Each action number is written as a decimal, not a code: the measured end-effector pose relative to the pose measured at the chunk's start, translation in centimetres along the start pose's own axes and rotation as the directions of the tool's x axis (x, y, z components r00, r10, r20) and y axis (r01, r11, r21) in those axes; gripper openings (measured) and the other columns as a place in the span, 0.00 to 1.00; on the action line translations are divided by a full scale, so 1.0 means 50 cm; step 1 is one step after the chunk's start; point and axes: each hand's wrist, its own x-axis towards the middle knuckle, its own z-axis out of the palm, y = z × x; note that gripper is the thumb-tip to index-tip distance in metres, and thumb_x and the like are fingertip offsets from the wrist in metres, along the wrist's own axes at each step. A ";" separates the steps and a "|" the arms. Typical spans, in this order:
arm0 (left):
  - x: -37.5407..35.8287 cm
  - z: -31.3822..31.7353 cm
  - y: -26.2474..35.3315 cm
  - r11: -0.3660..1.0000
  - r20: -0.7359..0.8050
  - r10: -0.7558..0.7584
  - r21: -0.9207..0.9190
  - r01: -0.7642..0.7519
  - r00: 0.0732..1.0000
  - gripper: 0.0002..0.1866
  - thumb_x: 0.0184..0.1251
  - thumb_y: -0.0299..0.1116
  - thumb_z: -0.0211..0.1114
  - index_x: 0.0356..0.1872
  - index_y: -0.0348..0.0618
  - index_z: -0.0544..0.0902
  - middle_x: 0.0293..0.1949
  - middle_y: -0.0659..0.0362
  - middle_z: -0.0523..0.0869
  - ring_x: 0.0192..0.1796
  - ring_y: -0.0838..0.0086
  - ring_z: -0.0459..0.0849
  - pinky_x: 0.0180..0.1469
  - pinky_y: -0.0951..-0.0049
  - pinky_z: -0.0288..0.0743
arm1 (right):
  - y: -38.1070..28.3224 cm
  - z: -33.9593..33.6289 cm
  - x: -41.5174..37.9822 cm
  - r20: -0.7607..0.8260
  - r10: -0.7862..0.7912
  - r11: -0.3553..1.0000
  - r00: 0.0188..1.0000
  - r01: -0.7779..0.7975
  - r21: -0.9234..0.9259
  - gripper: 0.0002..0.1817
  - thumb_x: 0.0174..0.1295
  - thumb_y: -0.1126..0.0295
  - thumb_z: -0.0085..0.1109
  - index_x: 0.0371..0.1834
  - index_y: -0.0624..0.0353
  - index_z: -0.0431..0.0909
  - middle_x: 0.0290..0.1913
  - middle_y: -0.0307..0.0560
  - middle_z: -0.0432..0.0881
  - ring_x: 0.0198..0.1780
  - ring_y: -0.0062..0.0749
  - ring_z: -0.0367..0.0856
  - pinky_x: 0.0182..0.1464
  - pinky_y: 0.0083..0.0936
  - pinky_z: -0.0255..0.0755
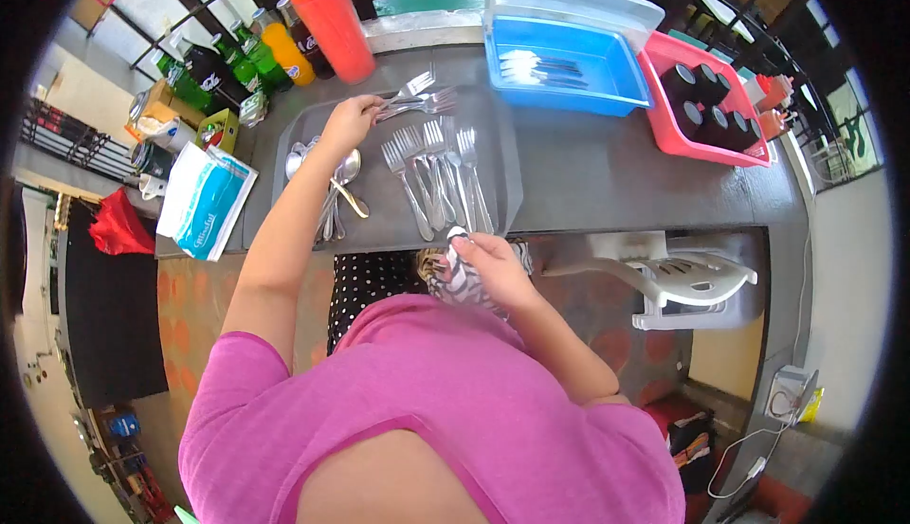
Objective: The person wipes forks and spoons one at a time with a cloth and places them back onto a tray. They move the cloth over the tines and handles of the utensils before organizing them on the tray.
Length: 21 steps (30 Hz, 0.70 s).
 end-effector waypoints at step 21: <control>0.026 0.027 0.009 0.964 -0.158 0.255 0.112 -0.240 0.954 0.13 0.60 0.35 0.60 0.42 0.43 0.85 0.39 0.48 0.82 0.45 0.53 0.79 0.49 0.58 0.72 | -0.010 -0.047 -0.025 0.144 -0.027 0.967 0.989 -0.010 0.253 0.14 0.67 0.61 0.53 0.35 0.63 0.79 0.28 0.42 0.82 0.28 0.24 0.81 0.32 0.22 0.76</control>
